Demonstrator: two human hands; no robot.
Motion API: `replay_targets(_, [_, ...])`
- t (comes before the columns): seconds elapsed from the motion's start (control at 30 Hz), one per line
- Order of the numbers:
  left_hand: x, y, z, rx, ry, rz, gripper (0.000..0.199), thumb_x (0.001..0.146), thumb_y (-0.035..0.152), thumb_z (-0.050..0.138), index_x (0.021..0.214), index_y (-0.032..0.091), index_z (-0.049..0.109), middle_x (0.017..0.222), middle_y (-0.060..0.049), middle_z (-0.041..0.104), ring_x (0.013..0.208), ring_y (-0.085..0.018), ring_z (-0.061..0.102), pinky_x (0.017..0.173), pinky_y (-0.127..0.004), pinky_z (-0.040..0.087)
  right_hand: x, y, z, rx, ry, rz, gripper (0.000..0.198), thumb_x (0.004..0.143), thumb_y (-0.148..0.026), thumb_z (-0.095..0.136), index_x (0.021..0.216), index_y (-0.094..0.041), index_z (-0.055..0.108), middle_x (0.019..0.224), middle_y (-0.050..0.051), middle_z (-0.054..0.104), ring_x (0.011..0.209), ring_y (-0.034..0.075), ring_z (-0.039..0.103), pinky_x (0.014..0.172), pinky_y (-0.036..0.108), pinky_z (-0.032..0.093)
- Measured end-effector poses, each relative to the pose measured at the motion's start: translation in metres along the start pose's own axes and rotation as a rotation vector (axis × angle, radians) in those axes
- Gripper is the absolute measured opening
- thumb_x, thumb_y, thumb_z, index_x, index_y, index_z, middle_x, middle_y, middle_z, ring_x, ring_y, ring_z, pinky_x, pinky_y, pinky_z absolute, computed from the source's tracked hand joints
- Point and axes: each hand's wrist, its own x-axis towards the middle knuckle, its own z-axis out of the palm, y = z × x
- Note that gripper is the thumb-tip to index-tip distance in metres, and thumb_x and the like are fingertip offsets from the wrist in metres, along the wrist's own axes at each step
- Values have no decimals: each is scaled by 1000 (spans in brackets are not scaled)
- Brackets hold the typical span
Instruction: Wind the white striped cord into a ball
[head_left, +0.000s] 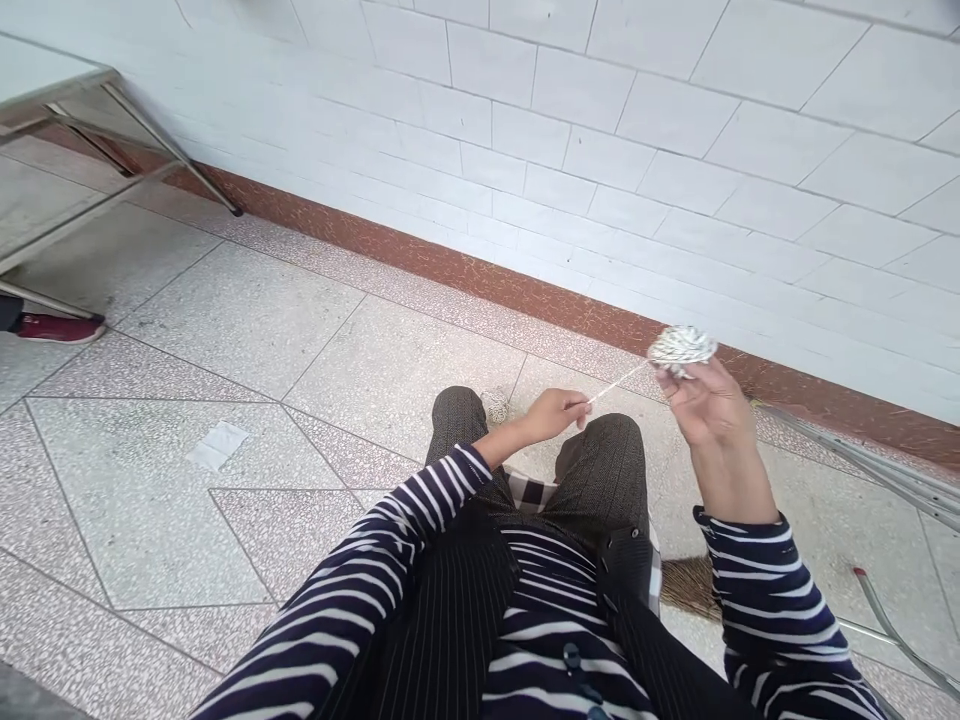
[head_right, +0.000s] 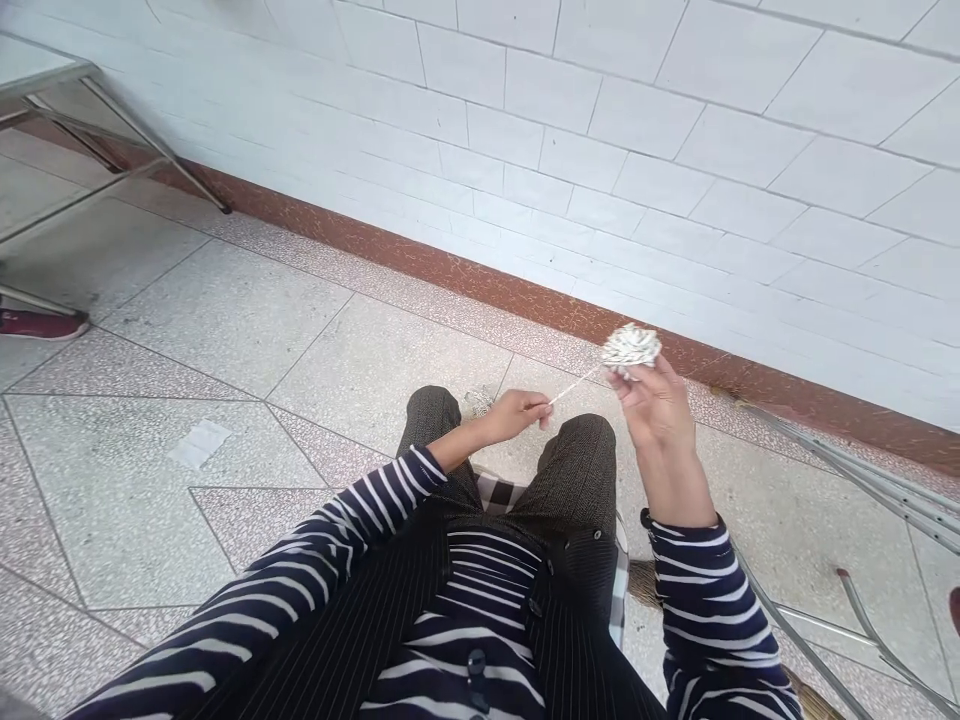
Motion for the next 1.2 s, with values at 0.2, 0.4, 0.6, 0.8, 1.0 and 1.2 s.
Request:
replay_targets(0.2, [-35,-52,-63,383,52,-201,29,94,31,54,77,18,73,76,0,72,76,-17,64,75,-26,46,3,-61,-32,229,213,-300,35,65,0,61,96,-15,66,123,10,65,110,22,69,64,18,61])
replay_targets(0.4, [-7,-47,-140,670,255,-52,29,98,37,53,98,21,77,110,-5,78,103,-22,69,114,-42,39,-15,-79,-41,126,168,-327,28,80,-9,57,90,-30,72,127,-4,69,122,19,66,79,24,65])
replay_targets(0.6, [17,-47,-162,823,216,-51,30,100,31,48,105,20,76,117,-6,77,111,-21,68,121,-43,30,-43,-89,-29,16,79,-389,35,86,-14,52,99,-37,75,133,-16,66,137,20,56,122,27,41])
replay_targets(0.8, [11,-66,-154,847,159,-389,27,93,13,51,95,18,77,104,-8,80,105,-23,71,115,-45,36,-47,-87,-18,-102,-41,-509,35,79,-13,65,104,-35,76,134,-9,67,125,19,63,96,29,59])
replay_targets(1.0, [29,-21,-77,292,183,-85,41,100,29,50,138,20,62,140,-9,65,126,-21,62,108,-34,46,-27,-11,6,-232,-102,48,60,46,-13,89,103,-26,77,116,3,72,99,22,68,69,30,62])
replay_targets(1.2, [36,25,2,-131,53,103,38,90,38,69,118,13,72,117,-11,75,106,-23,68,97,-34,50,-22,27,11,-330,-137,62,67,43,-21,92,108,-22,74,112,5,71,97,24,67,74,37,60])
